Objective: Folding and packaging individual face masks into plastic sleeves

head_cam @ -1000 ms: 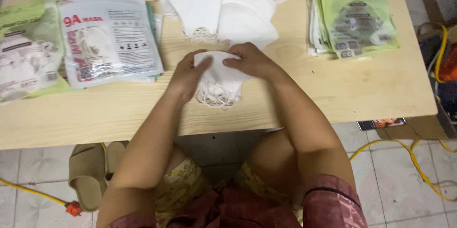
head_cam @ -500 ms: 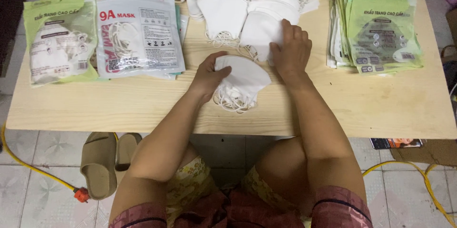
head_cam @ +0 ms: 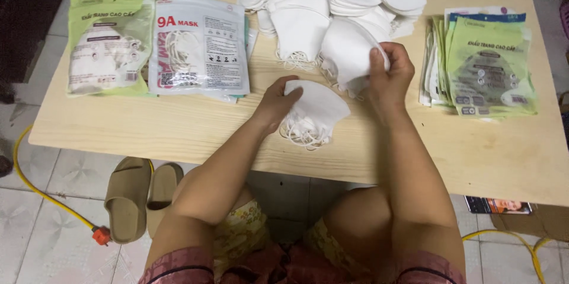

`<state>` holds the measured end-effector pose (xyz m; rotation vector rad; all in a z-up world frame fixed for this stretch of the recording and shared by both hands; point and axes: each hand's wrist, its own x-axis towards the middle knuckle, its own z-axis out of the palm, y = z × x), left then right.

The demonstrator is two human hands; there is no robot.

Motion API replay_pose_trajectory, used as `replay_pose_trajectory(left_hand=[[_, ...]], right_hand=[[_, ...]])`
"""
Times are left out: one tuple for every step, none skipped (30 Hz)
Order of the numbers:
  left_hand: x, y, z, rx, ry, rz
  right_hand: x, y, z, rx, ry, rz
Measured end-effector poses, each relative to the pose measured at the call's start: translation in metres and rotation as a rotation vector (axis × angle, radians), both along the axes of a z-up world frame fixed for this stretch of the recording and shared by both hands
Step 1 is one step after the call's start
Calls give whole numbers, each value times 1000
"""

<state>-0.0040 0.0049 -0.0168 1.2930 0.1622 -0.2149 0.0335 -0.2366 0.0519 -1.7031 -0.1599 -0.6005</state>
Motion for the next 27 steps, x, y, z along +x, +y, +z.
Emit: replay_pose_trajectory(left_hand=[[3, 1, 5, -2, -3, 8], [6, 3, 9, -3, 28, 1], [9, 4, 14, -4, 58, -6], [3, 1, 34, -6, 55, 0], [-3, -3, 54, -51, 82, 2], [-10, -7, 74, -97, 109, 4], [-13, -4, 69, -99, 104, 9], [-15, 0, 64, -14, 104, -23], [-18, 4, 60, 70, 104, -52], [-14, 1, 44, 68, 99, -43], [-9, 0, 28, 75, 78, -21], [-5, -1, 12, 82, 57, 2], [-1, 0, 8, 78, 55, 23], [2, 2, 4, 69, 43, 48], [6, 5, 1, 61, 32, 72], [5, 4, 2, 58, 31, 92], [5, 5, 3, 27, 32, 111], [4, 6, 5, -4, 32, 131], [6, 4, 4, -8, 33, 156], [9, 2, 3, -74, 44, 150], [11, 0, 2, -139, 52, 141], [12, 2, 0, -142, 51, 162], [14, 3, -2, -189, 99, 122], [16, 4, -3, -236, 146, 81], [17, 5, -3, -240, 145, 93], [18, 5, -2, -140, 114, 59], [20, 6, -1, -36, 81, 22]], right_hand=[[-13, 9, 21, -2, -3, 8], [-26, 17, 42, -3, 206, 81], [-40, 25, 62, -7, 414, 154], [-37, 22, 51, -10, 411, 160], [-34, 19, 39, -28, 530, 237], [-31, 16, 27, -47, 649, 315], [-28, 15, 10, -51, 645, 320], [-24, 15, -6, -120, 659, 359], [-20, 16, -22, -191, 673, 401], [-22, 14, -20, -196, 668, 408], [-22, 12, -18, -462, 592, 368], [-23, 11, -15, -723, 504, 324], [-29, 14, -5, -732, 495, 342], [-35, 17, 4, -901, 390, 371], [-40, 20, 14, -1064, 280, 396], [-45, 21, 11, -1070, 268, 412], [-48, 22, 9, -1147, 241, 404], [-52, 24, 6, -1223, 212, 393], [-54, 26, 7, -1230, 198, 416], [-56, 29, 8, -1232, 136, 439], [-58, 30, 9, -1231, 75, 459], [-57, 29, 4, -1236, 63, 478], [-55, 26, 0, -1136, -4, 484], [-52, 24, -4, -1035, -67, 489], [-49, 20, -14, -1038, -73, 501], [-46, 15, -24, -872, -18, 438], [-42, 11, -35, -704, 34, 371]])
